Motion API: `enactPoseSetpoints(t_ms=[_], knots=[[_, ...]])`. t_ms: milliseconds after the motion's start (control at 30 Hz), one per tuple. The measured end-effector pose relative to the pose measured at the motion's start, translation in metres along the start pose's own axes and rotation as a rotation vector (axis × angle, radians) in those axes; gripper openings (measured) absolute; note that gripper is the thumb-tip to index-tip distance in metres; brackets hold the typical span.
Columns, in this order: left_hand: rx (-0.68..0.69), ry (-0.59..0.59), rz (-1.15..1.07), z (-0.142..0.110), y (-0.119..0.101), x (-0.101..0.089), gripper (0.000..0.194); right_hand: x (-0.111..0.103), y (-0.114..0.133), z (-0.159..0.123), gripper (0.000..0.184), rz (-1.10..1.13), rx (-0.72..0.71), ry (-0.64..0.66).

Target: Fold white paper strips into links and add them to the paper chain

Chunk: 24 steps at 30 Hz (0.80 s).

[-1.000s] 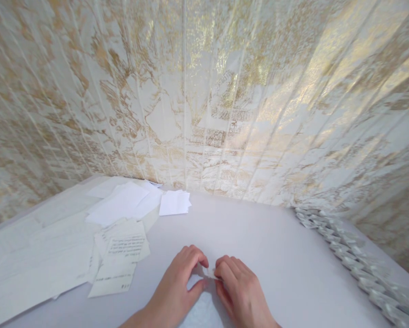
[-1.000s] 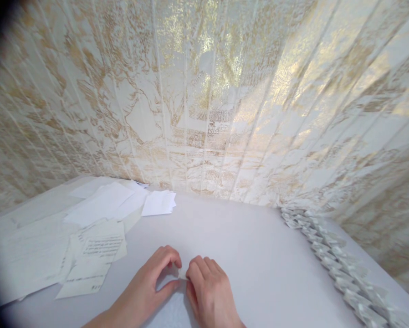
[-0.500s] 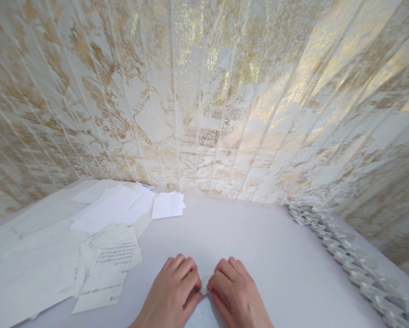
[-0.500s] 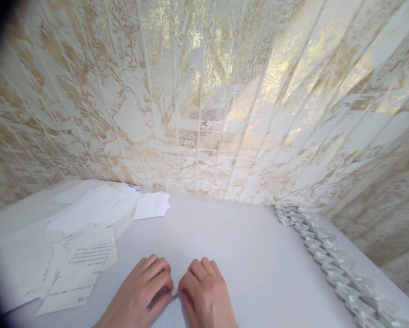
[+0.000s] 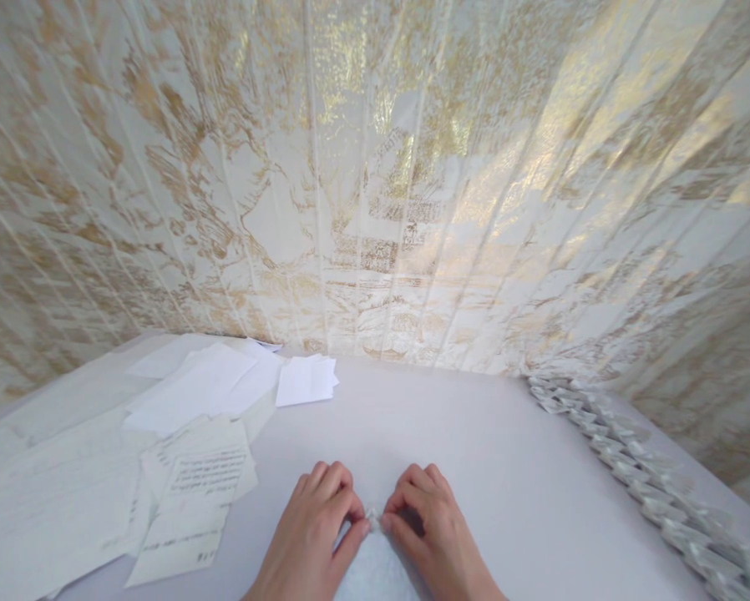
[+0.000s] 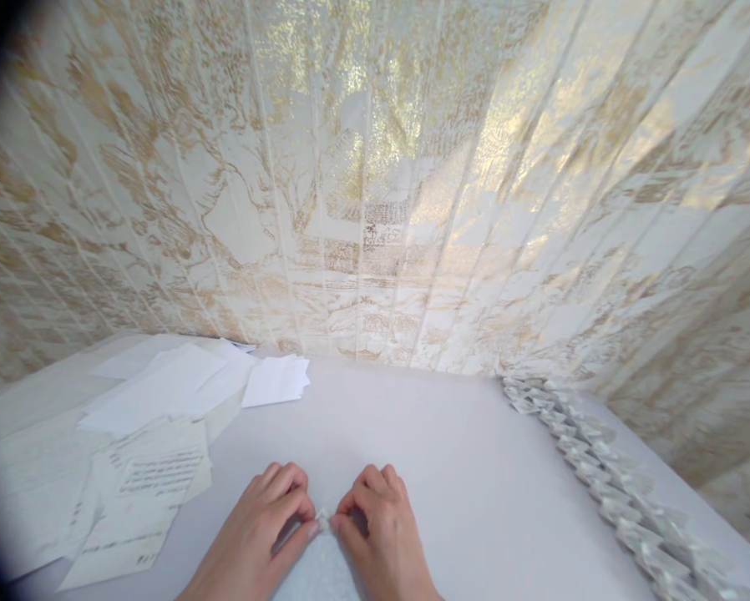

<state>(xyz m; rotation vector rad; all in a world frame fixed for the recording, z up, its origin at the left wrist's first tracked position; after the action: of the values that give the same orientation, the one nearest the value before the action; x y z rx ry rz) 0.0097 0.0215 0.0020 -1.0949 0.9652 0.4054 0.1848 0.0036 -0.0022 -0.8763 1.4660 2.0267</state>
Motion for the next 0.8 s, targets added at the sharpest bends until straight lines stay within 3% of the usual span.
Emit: enactPoseSetpoints(t_ms=[300, 533, 800], knots=[[-0.033, -0.035, 0.047, 0.004, -0.0004, 0.0025, 0.013, 0.0066, -0.0038, 0.0015, 0.017, -0.057, -0.022, -0.006], [-0.042, -0.044, 0.01, 0.0036, -0.0007, 0.0022, 0.009, 0.0011, -0.0006, 0.0017, 0.032, 0.017, 0.004, 0.07], [-0.022, -0.039, -0.009, -0.0009, 0.0, 0.0003, 0.023, -0.0003, -0.0007, 0.0005, 0.041, 0.006, -0.032, 0.104]])
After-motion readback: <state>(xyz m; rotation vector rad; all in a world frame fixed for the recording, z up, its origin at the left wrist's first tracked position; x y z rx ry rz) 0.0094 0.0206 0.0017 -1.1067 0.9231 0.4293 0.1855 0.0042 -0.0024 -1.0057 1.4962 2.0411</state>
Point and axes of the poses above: each hand's wrist, its own z-axis towards the middle knuckle, its own x-axis out of the palm, y = z × x, the point moved 2 cm from there along z, towards the middle knuckle, and after that the axes turned 3 degrees about -x, right-handed, at the moved point
